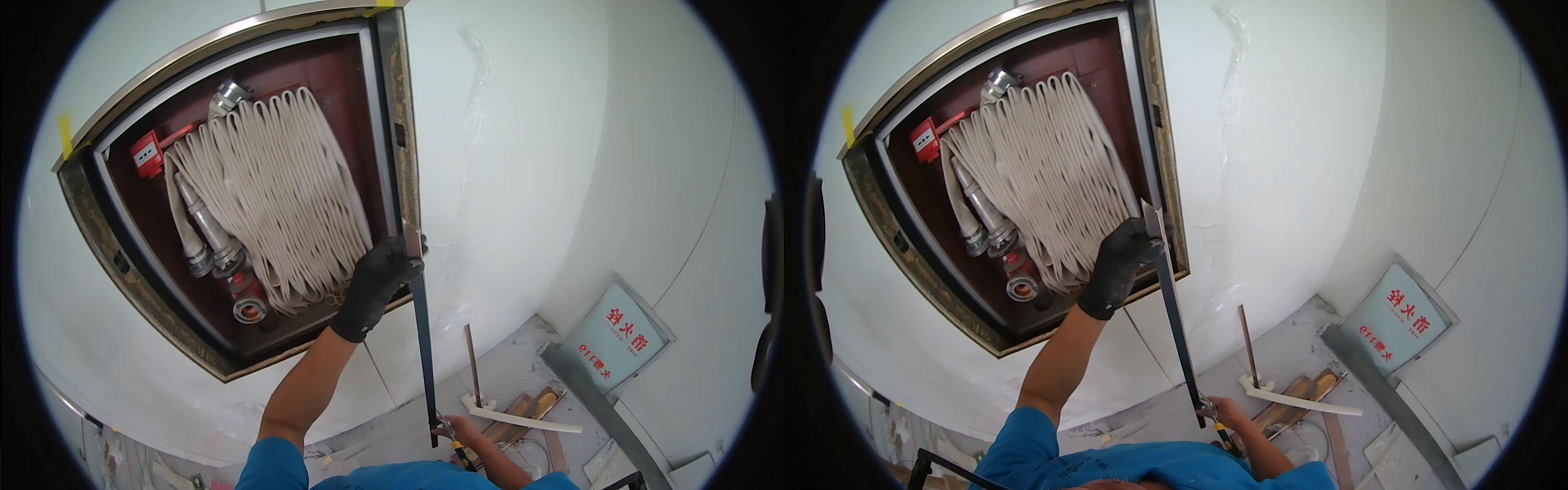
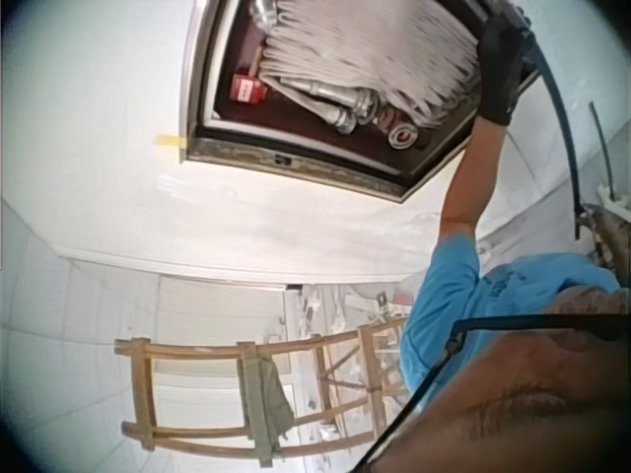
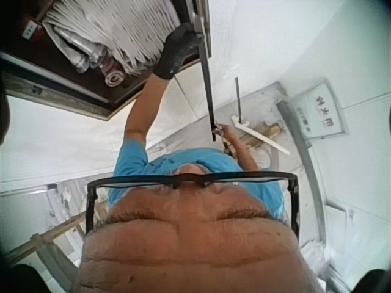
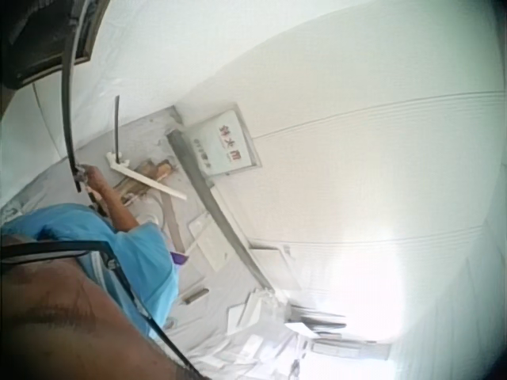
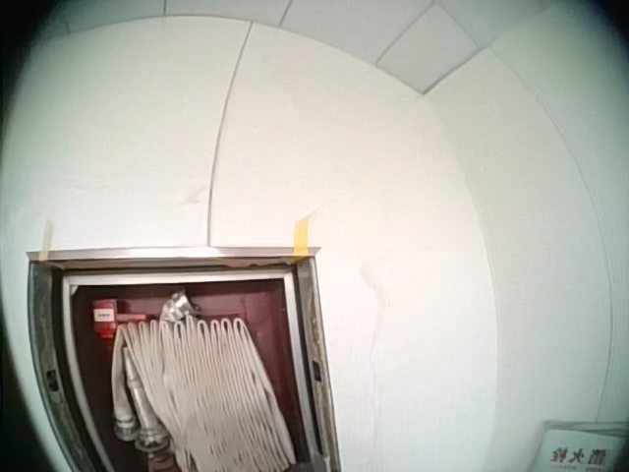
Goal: The person uses tin snips to cut a long strip of metallic molding around a wall-mounted fire hose cabinet. They repeatedly measure, cut, and remove small sections of the strip, discarding the pieces on the floor.
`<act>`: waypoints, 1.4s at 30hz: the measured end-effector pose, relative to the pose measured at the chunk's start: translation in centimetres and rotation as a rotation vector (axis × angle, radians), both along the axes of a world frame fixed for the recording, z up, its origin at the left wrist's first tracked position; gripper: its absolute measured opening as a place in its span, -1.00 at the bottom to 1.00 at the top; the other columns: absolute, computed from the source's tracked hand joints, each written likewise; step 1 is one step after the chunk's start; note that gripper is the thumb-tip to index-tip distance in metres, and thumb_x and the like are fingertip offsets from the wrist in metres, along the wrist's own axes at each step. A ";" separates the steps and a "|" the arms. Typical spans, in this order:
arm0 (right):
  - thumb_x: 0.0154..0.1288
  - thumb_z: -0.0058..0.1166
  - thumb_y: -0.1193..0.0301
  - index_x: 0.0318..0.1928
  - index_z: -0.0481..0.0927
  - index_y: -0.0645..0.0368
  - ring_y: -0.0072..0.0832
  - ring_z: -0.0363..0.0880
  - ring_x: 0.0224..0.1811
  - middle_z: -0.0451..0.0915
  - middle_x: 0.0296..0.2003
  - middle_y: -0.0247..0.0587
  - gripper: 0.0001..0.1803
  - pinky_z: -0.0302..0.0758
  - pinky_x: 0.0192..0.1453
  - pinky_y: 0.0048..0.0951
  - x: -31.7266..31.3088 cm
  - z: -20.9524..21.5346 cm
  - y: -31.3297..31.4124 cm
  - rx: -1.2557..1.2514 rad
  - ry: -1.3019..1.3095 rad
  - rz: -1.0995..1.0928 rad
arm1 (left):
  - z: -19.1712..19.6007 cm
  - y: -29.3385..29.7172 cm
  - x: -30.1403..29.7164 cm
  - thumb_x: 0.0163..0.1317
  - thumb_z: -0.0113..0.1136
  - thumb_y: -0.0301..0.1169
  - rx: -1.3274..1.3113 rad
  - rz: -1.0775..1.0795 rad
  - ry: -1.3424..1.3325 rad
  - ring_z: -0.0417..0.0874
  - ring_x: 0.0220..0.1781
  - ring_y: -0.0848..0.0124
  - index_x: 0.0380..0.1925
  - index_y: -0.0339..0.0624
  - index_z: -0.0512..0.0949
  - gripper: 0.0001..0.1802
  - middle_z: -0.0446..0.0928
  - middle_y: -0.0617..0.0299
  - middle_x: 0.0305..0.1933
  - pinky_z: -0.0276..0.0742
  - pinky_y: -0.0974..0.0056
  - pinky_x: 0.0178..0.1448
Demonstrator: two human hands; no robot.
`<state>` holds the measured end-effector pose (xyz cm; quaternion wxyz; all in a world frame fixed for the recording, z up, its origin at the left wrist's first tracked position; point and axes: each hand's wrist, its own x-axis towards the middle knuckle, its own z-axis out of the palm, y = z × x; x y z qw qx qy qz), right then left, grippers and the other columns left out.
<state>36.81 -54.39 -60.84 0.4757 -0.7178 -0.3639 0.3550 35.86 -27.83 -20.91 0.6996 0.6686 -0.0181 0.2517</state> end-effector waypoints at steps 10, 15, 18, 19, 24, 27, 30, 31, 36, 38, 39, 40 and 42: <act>0.31 0.33 0.24 0.01 0.68 0.21 -0.47 0.64 -0.25 0.73 -0.25 -0.14 -0.63 0.56 -0.10 -0.37 -4.0 -0.4 0.5 0.006 -0.023 -0.133 | -3.8 -4.1 4.8 0.36 0.19 -0.49 0.021 -0.117 -0.051 0.69 -0.14 0.42 -0.02 -0.30 0.41 -0.74 0.60 0.11 -0.14 0.62 0.30 -0.04; 0.41 0.20 0.29 -0.01 0.66 0.25 -0.44 0.67 -0.19 0.72 -0.24 -0.16 -0.70 0.58 -0.08 -0.40 -5.8 -0.5 -4.9 0.143 0.246 -0.418 | -4.5 -7.8 6.7 0.37 0.17 -0.47 0.121 -0.137 0.007 0.65 -0.24 0.49 -0.01 -0.32 0.45 -0.75 0.62 0.17 -0.17 0.58 0.35 -0.14; 0.49 0.06 0.28 -0.13 0.66 0.28 -0.46 0.65 -0.20 0.70 -0.28 -0.18 -0.71 0.57 -0.07 -0.40 -6.5 -1.7 -8.0 0.297 0.061 -0.597 | -6.6 -10.6 7.6 0.31 0.20 -0.47 0.209 -0.102 0.055 0.61 -0.31 0.55 -0.12 -0.33 0.52 -0.80 0.65 0.21 -0.28 0.56 0.38 -0.18; 0.52 0.00 0.25 -0.19 0.67 0.28 -0.46 0.64 -0.21 0.70 -0.29 -0.19 -0.67 0.55 -0.08 -0.39 -6.3 -0.3 -8.6 0.265 0.126 -0.661 | -7.4 -11.1 7.8 0.31 0.20 -0.47 0.236 -0.096 0.068 0.60 -0.33 0.56 -0.13 -0.33 0.53 -0.81 0.64 0.22 -0.30 0.55 0.39 -0.19; 0.50 0.02 0.20 -0.20 0.67 0.25 -0.55 0.58 -0.32 0.66 -0.40 -0.29 -0.66 0.50 -0.25 -0.45 -7.3 2.8 -10.2 0.146 0.154 -0.836 | -9.7 -12.8 9.2 0.27 0.20 -0.46 0.276 -0.097 0.093 0.55 -0.38 0.58 -0.18 -0.33 0.55 -0.82 0.62 0.26 -0.38 0.52 0.41 -0.24; 0.49 0.03 0.20 -0.21 0.67 0.24 -0.65 0.48 -0.44 0.66 -0.39 -0.35 -0.66 0.41 -0.37 -0.54 -8.5 4.2 -9.8 0.217 0.290 -0.912 | -10.8 -13.6 9.6 0.25 0.26 -0.39 0.209 -0.109 0.080 0.45 -0.48 0.62 -0.22 -0.26 0.56 -0.81 0.52 0.34 -0.49 0.42 0.41 -0.35; 0.49 0.02 0.17 -0.20 0.66 0.25 -0.67 0.42 -0.49 0.65 -0.38 -0.35 -0.63 0.38 -0.41 -0.57 -9.1 4.3 -9.4 0.292 0.333 -0.940 | -11.3 -13.9 9.7 0.25 0.24 -0.46 0.190 -0.125 0.109 0.50 -0.41 0.60 -0.20 -0.29 0.55 -0.83 0.57 0.30 -0.41 0.47 0.41 -0.29; 0.49 0.01 0.16 -0.21 0.65 0.26 -0.67 0.41 -0.51 0.65 -0.37 -0.33 -0.62 0.37 -0.43 -0.57 -9.1 4.5 -9.4 0.248 0.344 -0.941 | -11.3 -13.9 9.7 0.26 0.21 -0.51 0.192 -0.132 0.134 0.56 -0.36 0.59 -0.17 -0.32 0.55 -0.83 0.62 0.26 -0.34 0.52 0.41 -0.23; 0.52 -0.04 0.03 -0.14 0.64 0.26 -0.71 0.31 -0.55 0.65 -0.33 -0.28 -0.51 0.29 -0.49 -0.60 -8.4 5.4 -8.5 0.289 0.476 -0.908 | -12.0 -13.3 9.8 0.28 0.22 -0.53 0.098 -0.124 0.066 0.60 -0.31 0.54 -0.12 -0.32 0.52 -0.81 0.64 0.20 -0.25 0.53 0.40 -0.20; 0.52 -0.06 -0.03 -0.09 0.62 0.25 -0.74 0.26 -0.57 0.65 -0.31 -0.26 -0.47 0.25 -0.53 -0.60 -7.7 5.3 -7.9 0.333 0.512 -0.888 | -11.9 -12.9 9.5 0.29 0.22 -0.52 -0.010 -0.097 0.021 0.63 -0.28 0.50 -0.12 -0.32 0.51 -0.81 0.65 0.17 -0.22 0.54 0.39 -0.18; 0.52 -0.07 -0.05 -0.07 0.61 0.26 -0.73 0.26 -0.57 0.65 -0.32 -0.26 -0.45 0.22 -0.55 -0.61 -7.3 5.6 -7.3 0.365 0.547 -0.911 | -11.5 -12.7 9.2 0.30 0.22 -0.51 -0.081 -0.073 -0.011 0.64 -0.26 0.49 -0.12 -0.33 0.51 -0.81 0.66 0.16 -0.21 0.54 0.38 -0.17; 0.52 -0.08 -0.07 -0.05 0.60 0.26 -0.73 0.26 -0.58 0.65 -0.33 -0.26 -0.43 0.20 -0.56 -0.61 -6.9 6.0 -6.6 0.398 0.582 -0.934 | -11.1 -12.5 8.9 0.30 0.22 -0.50 -0.152 -0.049 -0.044 0.66 -0.24 0.47 -0.13 -0.33 0.50 -0.81 0.66 0.15 -0.20 0.55 0.38 -0.15; 0.52 -0.10 -0.10 -0.01 0.58 0.27 -0.72 0.25 -0.60 0.65 -0.34 -0.26 -0.39 0.14 -0.59 -0.61 -5.9 6.9 -5.2 0.459 0.657 -0.976 | -10.4 -11.7 7.8 0.33 0.20 -0.49 -0.230 0.013 -0.163 0.70 -0.12 0.36 -0.11 -0.34 0.49 -0.80 0.65 0.08 -0.13 0.60 0.31 -0.03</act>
